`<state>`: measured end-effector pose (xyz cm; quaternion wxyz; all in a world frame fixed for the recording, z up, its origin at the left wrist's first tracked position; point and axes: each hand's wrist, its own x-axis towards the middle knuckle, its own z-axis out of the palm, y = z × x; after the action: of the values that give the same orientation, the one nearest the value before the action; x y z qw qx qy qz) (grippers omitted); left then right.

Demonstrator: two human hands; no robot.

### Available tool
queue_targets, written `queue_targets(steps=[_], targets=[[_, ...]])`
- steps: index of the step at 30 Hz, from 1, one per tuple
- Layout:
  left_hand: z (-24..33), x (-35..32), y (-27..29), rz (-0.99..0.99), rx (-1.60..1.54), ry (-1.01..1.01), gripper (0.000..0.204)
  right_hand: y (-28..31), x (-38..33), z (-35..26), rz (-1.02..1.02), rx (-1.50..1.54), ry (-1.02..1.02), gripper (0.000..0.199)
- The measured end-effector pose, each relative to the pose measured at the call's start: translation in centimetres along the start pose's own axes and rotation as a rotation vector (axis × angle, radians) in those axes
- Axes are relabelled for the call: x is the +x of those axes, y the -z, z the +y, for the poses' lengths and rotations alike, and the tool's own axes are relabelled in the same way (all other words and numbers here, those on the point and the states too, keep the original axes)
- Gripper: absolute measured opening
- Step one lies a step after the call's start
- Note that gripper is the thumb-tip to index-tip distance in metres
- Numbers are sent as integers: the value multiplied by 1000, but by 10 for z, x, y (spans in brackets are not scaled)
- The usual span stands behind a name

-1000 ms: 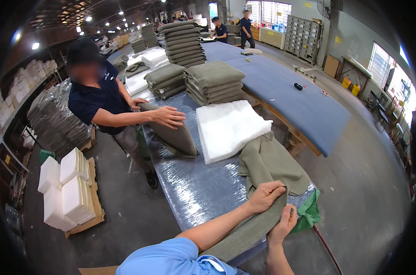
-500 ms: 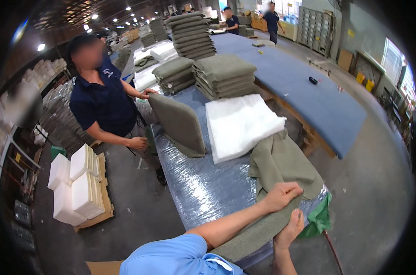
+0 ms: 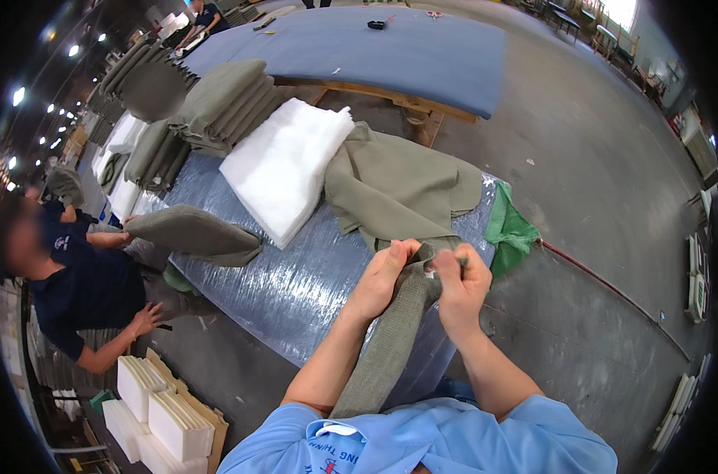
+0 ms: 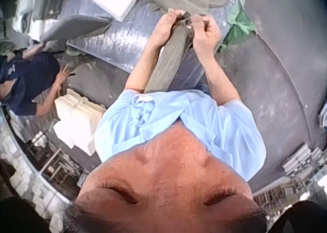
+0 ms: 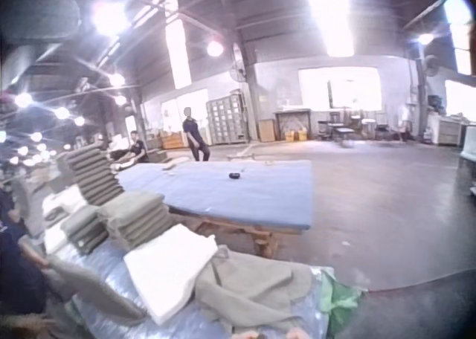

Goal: The person inserts white foam pads into green fabric covers, folds and smooths the covers, and stacks the finished cushions. The person also handles cardboard and additional foam pads on the worktable.

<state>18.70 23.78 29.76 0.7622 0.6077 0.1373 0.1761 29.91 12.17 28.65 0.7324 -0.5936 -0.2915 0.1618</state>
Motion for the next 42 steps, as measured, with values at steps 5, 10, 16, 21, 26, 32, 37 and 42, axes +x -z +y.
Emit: queue_targets(steps=[5, 10, 16, 21, 26, 32, 37, 42], targets=[[-5, -1, -19, 252, 98, -65, 66, -12, 23, 0, 16, -150, 43, 51], [-21, -5, -24, 376, 222, -150, 44, -17, 31, 6, -48, -234, 14, 53], [-18, 1, -33, 445, -10, -140, 20, 1, 35, 12, -117, -81, -32, 50], [-21, 4, -25, 512, 153, -297, 12, 23, 26, 3, -183, 86, -60, 30], [-11, -1, -22, 598, 534, -310, 22, 40, 13, -24, -378, 186, -79, 43], [-5, -73, -26, 568, 456, -186, 51, 23, -14, -26, -442, 50, -212, 67], [10, -217, -15, 204, 92, 207, 66, 9, -7, -21, -367, 56, -194, 53], [28, -326, -58, 486, -85, 139, 93, -23, 11, -5, -289, 74, -192, 47]])
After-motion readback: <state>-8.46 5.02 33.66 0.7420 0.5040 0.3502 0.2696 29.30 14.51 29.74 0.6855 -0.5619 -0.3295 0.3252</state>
